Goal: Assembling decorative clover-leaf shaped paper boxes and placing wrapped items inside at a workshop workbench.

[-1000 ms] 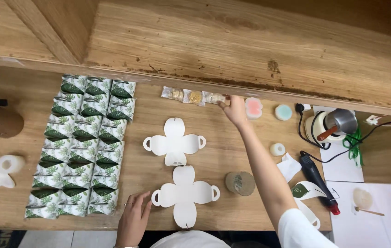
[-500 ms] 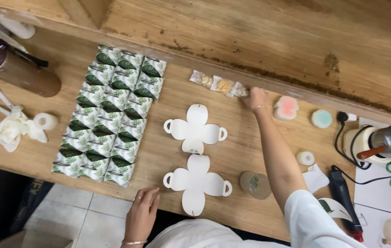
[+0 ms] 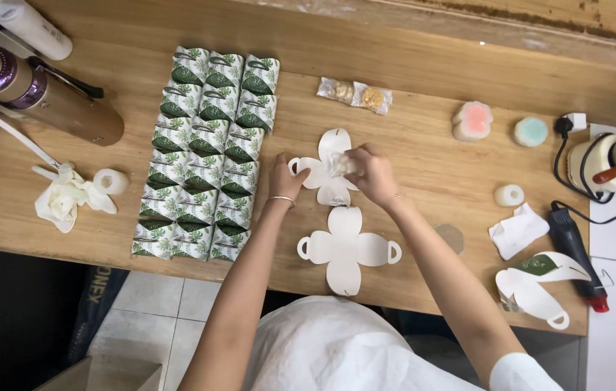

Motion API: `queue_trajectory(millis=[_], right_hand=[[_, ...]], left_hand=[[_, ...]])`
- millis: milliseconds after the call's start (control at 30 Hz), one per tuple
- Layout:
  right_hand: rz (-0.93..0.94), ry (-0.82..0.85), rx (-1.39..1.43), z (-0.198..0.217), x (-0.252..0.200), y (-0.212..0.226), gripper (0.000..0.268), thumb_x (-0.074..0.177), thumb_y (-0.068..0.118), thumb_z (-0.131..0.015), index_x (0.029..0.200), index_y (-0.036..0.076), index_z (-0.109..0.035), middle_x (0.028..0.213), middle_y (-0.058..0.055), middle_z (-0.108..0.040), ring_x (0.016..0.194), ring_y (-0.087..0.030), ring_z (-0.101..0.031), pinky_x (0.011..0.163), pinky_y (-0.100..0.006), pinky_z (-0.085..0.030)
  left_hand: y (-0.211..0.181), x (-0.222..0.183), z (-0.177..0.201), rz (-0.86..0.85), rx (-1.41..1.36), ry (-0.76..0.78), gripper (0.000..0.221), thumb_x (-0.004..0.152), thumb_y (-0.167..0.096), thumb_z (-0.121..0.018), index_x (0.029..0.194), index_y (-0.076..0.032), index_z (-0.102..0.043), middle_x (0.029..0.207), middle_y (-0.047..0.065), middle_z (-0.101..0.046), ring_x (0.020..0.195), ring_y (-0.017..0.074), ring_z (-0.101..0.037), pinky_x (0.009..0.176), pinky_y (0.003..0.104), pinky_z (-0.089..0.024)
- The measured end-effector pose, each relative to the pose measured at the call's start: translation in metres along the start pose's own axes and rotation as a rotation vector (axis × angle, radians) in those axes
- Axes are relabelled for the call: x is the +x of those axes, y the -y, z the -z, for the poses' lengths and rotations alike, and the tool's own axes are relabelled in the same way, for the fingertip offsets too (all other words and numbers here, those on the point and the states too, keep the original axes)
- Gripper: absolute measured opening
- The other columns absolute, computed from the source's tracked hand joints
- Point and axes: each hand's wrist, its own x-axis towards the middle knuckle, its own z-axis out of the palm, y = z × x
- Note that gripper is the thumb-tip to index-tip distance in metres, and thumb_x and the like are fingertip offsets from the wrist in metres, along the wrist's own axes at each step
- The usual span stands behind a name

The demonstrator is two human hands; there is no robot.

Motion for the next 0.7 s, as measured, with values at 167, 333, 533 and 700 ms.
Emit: queue_trajectory(millis=[167,333,533,700], right_hand=[[0.037,0.279,-0.402,-0.088,-0.005,-0.038,0.046,0.073,0.014,-0.087,0.116,0.012,-0.071,0.113,-0.009,-0.068,0.111,-0.031,-0.065,0.092,-0.048,-0.052],[0.061,0.109,-0.308,-0.060,-0.033,0.013,0.059,0.065,0.016,-0.089,0.120,0.010,-0.068,0.119,-0.014,-0.064,0.113,-0.036,-0.062,0.090,-0.047,-0.051],[-0.259,-0.280,-0.078,-0.046,-0.066,-0.026,0.060,0.083,0.021,-0.090,0.132,0.006,-0.058,0.127,-0.017,-0.063,0.116,-0.032,-0.064,0.095,-0.043,-0.054],[-0.579,-0.112,0.440,-0.067,-0.065,-0.027,0.067,0.077,0.014,-0.087,0.133,0.003,-0.051,0.117,-0.017,-0.067,0.103,-0.024,-0.068,0.084,-0.039,-0.058]], left_hand=[[-0.007,-0.024,0.009,0.035,-0.045,0.067,0.031,0.069,-0.008,-0.080,0.098,0.000,-0.072,0.090,0.020,-0.075,0.083,0.0347,-0.075,0.075,0.042,-0.059],[-0.007,-0.052,0.036,0.038,-0.072,0.096,0.031,0.071,-0.009,-0.080,0.099,0.000,-0.071,0.090,0.020,-0.075,0.084,0.0342,-0.075,0.076,0.042,-0.059],[-0.007,-0.069,0.051,0.033,0.007,0.135,0.032,0.074,-0.011,-0.082,0.102,0.000,-0.070,0.093,0.021,-0.075,0.088,0.0359,-0.074,0.077,0.044,-0.059],[-0.032,-0.083,0.064,-0.046,-0.012,0.070,0.073,0.068,-0.012,-0.088,0.131,0.000,-0.055,0.108,0.027,-0.069,0.100,0.0426,-0.067,0.085,0.048,-0.054]])
